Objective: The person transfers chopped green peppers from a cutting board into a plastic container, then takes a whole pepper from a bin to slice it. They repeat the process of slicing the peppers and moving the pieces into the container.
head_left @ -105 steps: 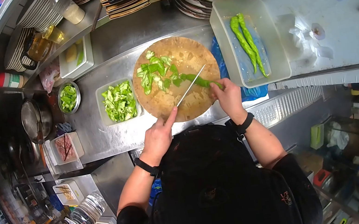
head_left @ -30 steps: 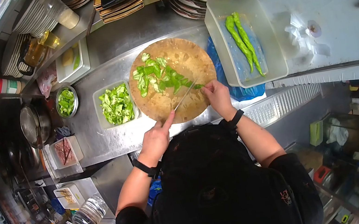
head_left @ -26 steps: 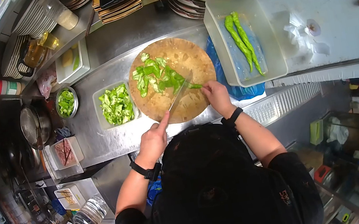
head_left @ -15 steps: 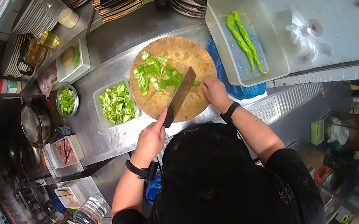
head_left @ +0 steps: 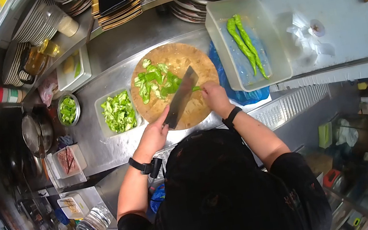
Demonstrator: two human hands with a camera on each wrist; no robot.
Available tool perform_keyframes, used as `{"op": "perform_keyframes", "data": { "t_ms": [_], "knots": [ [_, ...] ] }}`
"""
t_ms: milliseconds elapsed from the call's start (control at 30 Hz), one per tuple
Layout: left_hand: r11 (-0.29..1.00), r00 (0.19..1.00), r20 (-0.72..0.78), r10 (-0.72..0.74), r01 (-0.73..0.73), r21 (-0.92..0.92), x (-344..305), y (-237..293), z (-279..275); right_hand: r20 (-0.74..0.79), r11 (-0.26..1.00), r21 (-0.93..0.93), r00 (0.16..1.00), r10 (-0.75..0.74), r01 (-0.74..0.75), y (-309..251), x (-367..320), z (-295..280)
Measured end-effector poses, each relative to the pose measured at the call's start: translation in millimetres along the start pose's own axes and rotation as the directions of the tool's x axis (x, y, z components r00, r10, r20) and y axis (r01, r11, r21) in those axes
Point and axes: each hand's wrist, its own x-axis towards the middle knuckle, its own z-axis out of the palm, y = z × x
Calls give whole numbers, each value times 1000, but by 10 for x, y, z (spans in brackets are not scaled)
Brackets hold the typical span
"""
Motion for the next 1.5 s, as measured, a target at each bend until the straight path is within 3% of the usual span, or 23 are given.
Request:
{"op": "perform_keyframes", "data": {
  "t_ms": [67, 200, 300, 333, 433, 533, 633, 833, 1000, 1067, 1133, 1200, 1300, 1400, 1500],
  "knots": [
    [996, 996, -36, 87, -88, -22, 68, -149, 47, -19, 999, -19, 999, -30, 30, 93, 17, 3],
    [999, 998, -30, -49, 49, 5, 179, -58, 256, 13, 1000, -15, 1000, -1, 1, 67, 32, -45],
    [997, 990, -121, 70, -71, -1, 175, -81, 348, 24, 999, -33, 999, 38, -37, 20, 24, -36],
    [1000, 996, -81, -26, 27, 3, 120, 7, 299, 35, 998, -36, 998, 53, -52, 13, 15, -25],
    [998, 928, -371, 39, -19, 57, -140, 88, 299, 67, 998, -28, 996, 64, -63, -51, 53, 15],
    [902, 862, -498, -95, 286, 323, -265, 102, 130, 186, 994, -40, 977, 103, -97, -222, 119, 26],
    [812, 814, -565, -134, 417, 408, -182, -136, 72, 291, 989, -112, 948, 128, -99, -492, 258, -54],
    [827, 881, -458, -121, 344, 444, -168, -50, 300, 382, 983, -171, 915, 131, -69, -856, 503, 1],
    [951, 882, -467, -59, 192, 242, -284, -61, 406, 412, 979, -204, 905, 106, -22, -892, 595, 63],
    [980, 861, -468, -198, 175, -93, -377, -131, 353, 413, 975, -223, 905, 101, -7, -865, 605, 75],
    [886, 832, -406, -379, 198, -420, -535, -241, 286, 418, 970, -245, 903, 99, 7, -842, 605, 92],
    [668, 781, -263, -566, 248, -702, -728, -415, 286, 425, 960, -278, 899, 105, 19, -824, 609, 101],
    [464, 781, -96, -617, 263, -846, -932, -902, 479, 480, 946, -325, 864, 150, 16, -974, 690, -30],
    [442, 824, -58, -564, 242, -863, -892, -963, 623, 551, 925, -377, 815, 182, 48, -1014, 790, -14],
    [520, 874, 12, -486, 300, -800, -632, -849, 720, 585, 922, -369, 800, 133, 117, -1043, 831, -11]
  ]
}}
